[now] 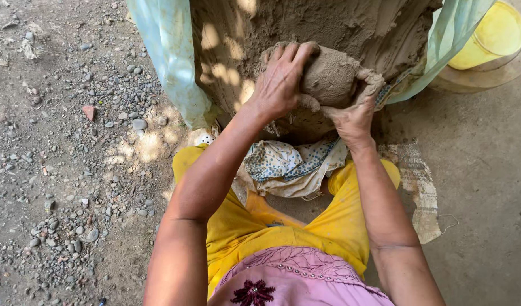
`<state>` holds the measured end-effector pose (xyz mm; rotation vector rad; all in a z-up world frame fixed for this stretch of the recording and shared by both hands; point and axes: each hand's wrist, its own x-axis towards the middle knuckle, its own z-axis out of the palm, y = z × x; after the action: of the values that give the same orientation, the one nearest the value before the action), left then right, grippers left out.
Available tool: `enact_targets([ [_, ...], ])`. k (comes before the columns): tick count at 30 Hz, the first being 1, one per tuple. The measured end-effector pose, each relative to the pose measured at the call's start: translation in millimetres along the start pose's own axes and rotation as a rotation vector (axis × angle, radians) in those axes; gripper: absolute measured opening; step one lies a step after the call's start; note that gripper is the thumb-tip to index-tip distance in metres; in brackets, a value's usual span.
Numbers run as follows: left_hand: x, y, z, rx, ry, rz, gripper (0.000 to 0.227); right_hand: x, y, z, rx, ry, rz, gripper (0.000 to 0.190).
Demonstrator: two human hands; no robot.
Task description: The person pulls chunks of clay from a large mound and kneads the material with both hands on a sack-covered surface.
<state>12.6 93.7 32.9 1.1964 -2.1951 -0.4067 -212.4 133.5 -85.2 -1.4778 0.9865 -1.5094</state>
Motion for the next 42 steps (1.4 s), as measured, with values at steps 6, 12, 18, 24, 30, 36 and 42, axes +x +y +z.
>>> enact_targets([
  [6, 20.2, -11.4, 4.6, 0.088, 0.061, 0.085, 0.114, 45.2, 8.6, 12.1, -0.38, 0.151, -0.193, 0.108],
  [12, 72.9, -59.4, 51.5, 0.337, 0.233, 0.09, 0.06, 94.5, 4.4, -1.4, -0.684, 0.123, -0.279, 0.083],
  [18, 101.4, -85.0, 72.1, 0.442, 0.071, -0.089, 0.035, 127.7, 22.3, -9.2, -0.591, 0.159, -0.42, 0.048],
  [24, 105.8, -93.4, 47.0, 0.192, 0.104, 0.058, 0.058, 115.1, -34.4, 1.2, -0.423, 0.094, -0.124, 0.057],
  [30, 98.1, -95.2, 57.2, 0.237, 0.092, -0.002, 0.03, 53.2, -25.2, 15.9, 0.344, 0.231, -0.274, 0.063],
  [36, 93.2, -72.1, 46.6, 0.29, 0.231, -0.071, 0.052, 34.4, -8.9, 57.9, -0.881, 0.382, -0.439, 0.021],
  [42, 93.3, -69.4, 45.2, 0.209, 0.271, -0.104, 0.056, 52.0, -23.7, 62.6, -1.179, 0.339, -0.419, 0.031],
])
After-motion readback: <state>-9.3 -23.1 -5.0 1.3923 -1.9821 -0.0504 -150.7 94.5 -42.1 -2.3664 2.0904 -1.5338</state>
